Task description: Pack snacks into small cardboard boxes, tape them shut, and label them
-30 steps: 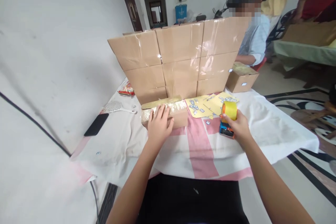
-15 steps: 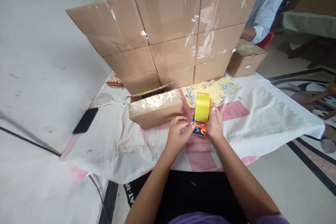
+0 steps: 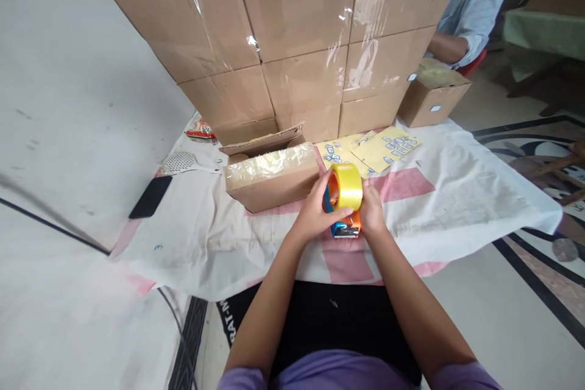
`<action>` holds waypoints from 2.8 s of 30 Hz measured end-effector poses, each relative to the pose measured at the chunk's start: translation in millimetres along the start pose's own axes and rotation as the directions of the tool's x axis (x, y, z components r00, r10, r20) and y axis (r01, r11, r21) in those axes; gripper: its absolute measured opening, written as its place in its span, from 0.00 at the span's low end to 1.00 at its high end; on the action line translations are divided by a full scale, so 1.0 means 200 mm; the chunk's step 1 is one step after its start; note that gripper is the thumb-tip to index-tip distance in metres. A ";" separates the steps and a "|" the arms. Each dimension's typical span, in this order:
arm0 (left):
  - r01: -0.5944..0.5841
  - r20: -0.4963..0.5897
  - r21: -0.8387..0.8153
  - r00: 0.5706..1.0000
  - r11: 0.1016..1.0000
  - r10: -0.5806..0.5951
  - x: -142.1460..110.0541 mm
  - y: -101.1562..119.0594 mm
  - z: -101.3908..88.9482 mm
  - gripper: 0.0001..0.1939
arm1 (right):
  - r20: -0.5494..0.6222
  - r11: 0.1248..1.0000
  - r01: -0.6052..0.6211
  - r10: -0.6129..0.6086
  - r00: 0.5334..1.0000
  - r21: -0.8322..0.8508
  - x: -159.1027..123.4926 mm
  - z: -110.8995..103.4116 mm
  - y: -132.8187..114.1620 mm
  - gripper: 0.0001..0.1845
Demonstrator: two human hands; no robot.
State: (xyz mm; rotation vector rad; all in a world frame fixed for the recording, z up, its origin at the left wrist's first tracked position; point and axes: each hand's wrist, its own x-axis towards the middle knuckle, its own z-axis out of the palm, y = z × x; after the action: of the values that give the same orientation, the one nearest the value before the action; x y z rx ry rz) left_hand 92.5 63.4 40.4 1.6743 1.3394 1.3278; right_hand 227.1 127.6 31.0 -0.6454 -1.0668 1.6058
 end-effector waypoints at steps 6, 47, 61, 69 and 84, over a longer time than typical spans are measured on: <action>0.057 -0.002 0.060 0.998 0.997 -0.057 -0.01 0.01 0.04 0.55 | 0.194 1.000 -0.009 0.005 0.981 0.019 0.01 -0.04 0.02 0.37; 0.340 -0.152 -0.088 0.924 0.936 -0.350 -0.20 0.32 0.12 0.06 | -0.213 0.959 0.241 -0.270 0.939 -0.152 0.01 -0.01 0.03 0.18; 0.500 -0.019 -0.282 0.851 0.819 -0.525 -0.39 0.15 0.19 0.08 | -0.170 0.999 0.017 -0.025 0.985 -0.045 0.00 -0.01 0.00 0.13; 0.599 0.016 -0.209 0.792 0.773 -0.610 -0.61 0.18 0.24 0.13 | -0.214 0.999 0.029 -0.035 0.976 -0.030 -0.01 -0.02 0.01 0.11; 0.159 -0.009 0.444 0.985 0.882 -0.173 -0.80 0.27 -0.08 0.10 | 0.116 0.963 0.054 -0.024 0.993 -0.263 -0.62 -0.06 -0.22 0.33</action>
State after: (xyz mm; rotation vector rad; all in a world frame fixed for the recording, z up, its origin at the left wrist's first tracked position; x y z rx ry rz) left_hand 96.8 -106.3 41.7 1.8057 1.8258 0.9368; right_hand 295.0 16.6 51.4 -0.7126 -1.3856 1.4916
